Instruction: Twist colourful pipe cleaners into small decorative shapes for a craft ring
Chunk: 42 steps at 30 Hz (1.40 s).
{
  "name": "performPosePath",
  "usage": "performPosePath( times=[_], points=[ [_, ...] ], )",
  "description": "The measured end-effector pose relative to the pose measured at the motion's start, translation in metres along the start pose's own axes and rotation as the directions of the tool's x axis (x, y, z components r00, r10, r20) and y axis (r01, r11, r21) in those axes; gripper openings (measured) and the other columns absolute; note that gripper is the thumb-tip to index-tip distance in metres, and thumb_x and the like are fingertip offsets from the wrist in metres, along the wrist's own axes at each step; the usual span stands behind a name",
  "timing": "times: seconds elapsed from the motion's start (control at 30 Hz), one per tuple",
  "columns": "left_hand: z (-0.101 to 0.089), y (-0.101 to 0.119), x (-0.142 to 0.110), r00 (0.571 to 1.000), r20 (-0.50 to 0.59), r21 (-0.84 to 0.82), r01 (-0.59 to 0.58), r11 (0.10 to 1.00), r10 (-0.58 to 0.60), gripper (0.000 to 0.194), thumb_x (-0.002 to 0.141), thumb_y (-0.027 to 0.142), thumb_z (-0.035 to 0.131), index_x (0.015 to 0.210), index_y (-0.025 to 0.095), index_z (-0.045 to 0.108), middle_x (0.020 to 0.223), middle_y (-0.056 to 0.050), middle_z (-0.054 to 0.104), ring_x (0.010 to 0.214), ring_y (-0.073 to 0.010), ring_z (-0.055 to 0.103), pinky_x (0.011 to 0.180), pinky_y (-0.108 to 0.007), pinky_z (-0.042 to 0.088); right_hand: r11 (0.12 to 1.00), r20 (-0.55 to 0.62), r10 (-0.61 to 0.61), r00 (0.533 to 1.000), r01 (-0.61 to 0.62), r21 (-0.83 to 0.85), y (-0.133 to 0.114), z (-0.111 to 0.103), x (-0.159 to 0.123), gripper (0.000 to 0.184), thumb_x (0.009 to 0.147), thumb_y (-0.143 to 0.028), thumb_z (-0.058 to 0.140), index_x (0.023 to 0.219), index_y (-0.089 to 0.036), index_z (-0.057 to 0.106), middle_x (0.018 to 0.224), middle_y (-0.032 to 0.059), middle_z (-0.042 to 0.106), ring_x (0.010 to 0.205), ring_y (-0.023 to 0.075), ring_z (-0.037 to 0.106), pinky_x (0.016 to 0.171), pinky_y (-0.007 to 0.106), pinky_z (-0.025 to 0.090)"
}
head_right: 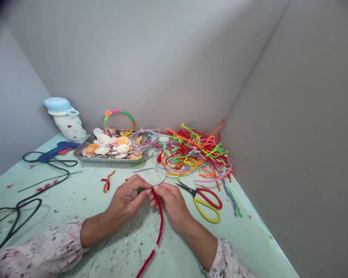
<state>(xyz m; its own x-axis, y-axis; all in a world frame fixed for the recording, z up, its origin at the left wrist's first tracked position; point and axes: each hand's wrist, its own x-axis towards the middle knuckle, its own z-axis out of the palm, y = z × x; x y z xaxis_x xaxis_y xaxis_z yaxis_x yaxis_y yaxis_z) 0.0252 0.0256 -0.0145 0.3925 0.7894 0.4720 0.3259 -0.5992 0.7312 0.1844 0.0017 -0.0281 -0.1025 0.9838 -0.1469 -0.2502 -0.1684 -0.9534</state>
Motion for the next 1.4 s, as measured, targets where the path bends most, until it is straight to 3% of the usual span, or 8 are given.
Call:
performPosePath(
  times=[0.23, 0.4, 0.57, 0.7, 1.07, 1.4],
  points=[
    [-0.0025, 0.0006, -0.0005, 0.998, 0.036, 0.037, -0.058, 0.998, 0.057, 0.017, 0.088, 0.013, 0.050, 0.090, 0.018, 0.066, 0.079, -0.003, 0.058, 0.078, -0.0156, 0.055, 0.072, -0.029, 0.041, 1.000, 0.002, 0.012, 1.000, -0.012, 0.026, -0.0009, 0.0010, -0.0001, 0.026, 0.080, -0.038, 0.061, 0.073, -0.013, 0.064, 0.066, 0.0025, 0.066, 0.052, 0.0093, 0.056, 0.048, 0.020, 0.037],
    [-0.0028, 0.0006, -0.0008, 0.995, 0.047, 0.054, -0.086, 0.995, 0.083, 0.018, 0.089, 0.013, 0.049, 0.090, 0.019, 0.065, 0.079, -0.003, 0.058, 0.077, -0.0153, 0.054, 0.071, -0.029, 0.041, 0.999, -0.066, 0.006, 0.998, -0.003, 0.045, -0.0027, 0.0019, 0.0018, 0.030, 0.080, -0.043, 0.062, 0.072, -0.014, 0.062, 0.064, 0.0012, 0.064, 0.052, 0.0093, 0.056, 0.047, 0.020, 0.037],
    [-0.0011, 0.0013, -0.0016, 0.999, 0.046, 0.081, -0.024, 0.996, 0.021, 0.013, 0.088, 0.017, 0.050, 0.088, 0.019, 0.062, 0.081, -0.003, 0.060, 0.080, -0.0168, 0.055, 0.075, -0.030, 0.042, 1.000, -0.070, 0.011, 0.997, -0.009, 0.027, -0.0049, 0.0009, 0.0025, 0.032, 0.079, -0.043, 0.064, 0.069, -0.013, 0.062, 0.061, 0.0009, 0.063, 0.049, 0.0079, 0.053, 0.047, 0.019, 0.039],
    [-0.0004, 0.0011, -0.0020, 0.999, 0.046, 0.112, 0.015, 0.994, -0.020, 0.014, 0.086, 0.018, 0.052, 0.098, 0.018, 0.057, 0.085, -0.003, 0.060, 0.081, -0.0174, 0.055, 0.075, -0.031, 0.042, 0.999, -0.082, 0.028, 0.996, -0.025, 0.038, -0.0036, -0.0001, 0.0037, 0.031, 0.079, -0.042, 0.064, 0.069, -0.013, 0.063, 0.060, 0.0007, 0.063, 0.048, 0.0072, 0.053, 0.047, 0.018, 0.039],
    [-0.0013, -0.0001, -0.0020, 0.993, 0.071, 0.094, -0.096, 0.991, 0.089, 0.020, 0.086, 0.011, 0.046, 0.097, 0.019, 0.060, 0.086, -0.005, 0.059, 0.083, -0.0182, 0.054, 0.075, -0.032, 0.042, 0.985, -0.113, 0.109, 0.988, -0.093, 0.144, -0.0038, 0.0014, 0.0029, 0.027, 0.074, -0.039, 0.068, 0.068, -0.013, 0.063, 0.059, 0.0004, 0.063, 0.045, 0.0068, 0.054, 0.041, 0.016, 0.036],
    [-0.0029, -0.0012, -0.0025, 0.982, 0.102, 0.186, -0.174, 0.967, 0.157, 0.021, 0.087, 0.011, 0.043, 0.098, 0.019, 0.059, 0.087, -0.006, 0.057, 0.081, -0.0183, 0.051, 0.071, -0.031, 0.040, 0.969, -0.157, 0.177, 0.972, -0.144, 0.200, -0.0044, 0.0085, -0.0027, 0.026, 0.076, -0.037, 0.066, 0.068, -0.013, 0.063, 0.056, 0.0004, 0.061, 0.043, 0.0062, 0.051, 0.038, 0.017, 0.033]
  ],
)
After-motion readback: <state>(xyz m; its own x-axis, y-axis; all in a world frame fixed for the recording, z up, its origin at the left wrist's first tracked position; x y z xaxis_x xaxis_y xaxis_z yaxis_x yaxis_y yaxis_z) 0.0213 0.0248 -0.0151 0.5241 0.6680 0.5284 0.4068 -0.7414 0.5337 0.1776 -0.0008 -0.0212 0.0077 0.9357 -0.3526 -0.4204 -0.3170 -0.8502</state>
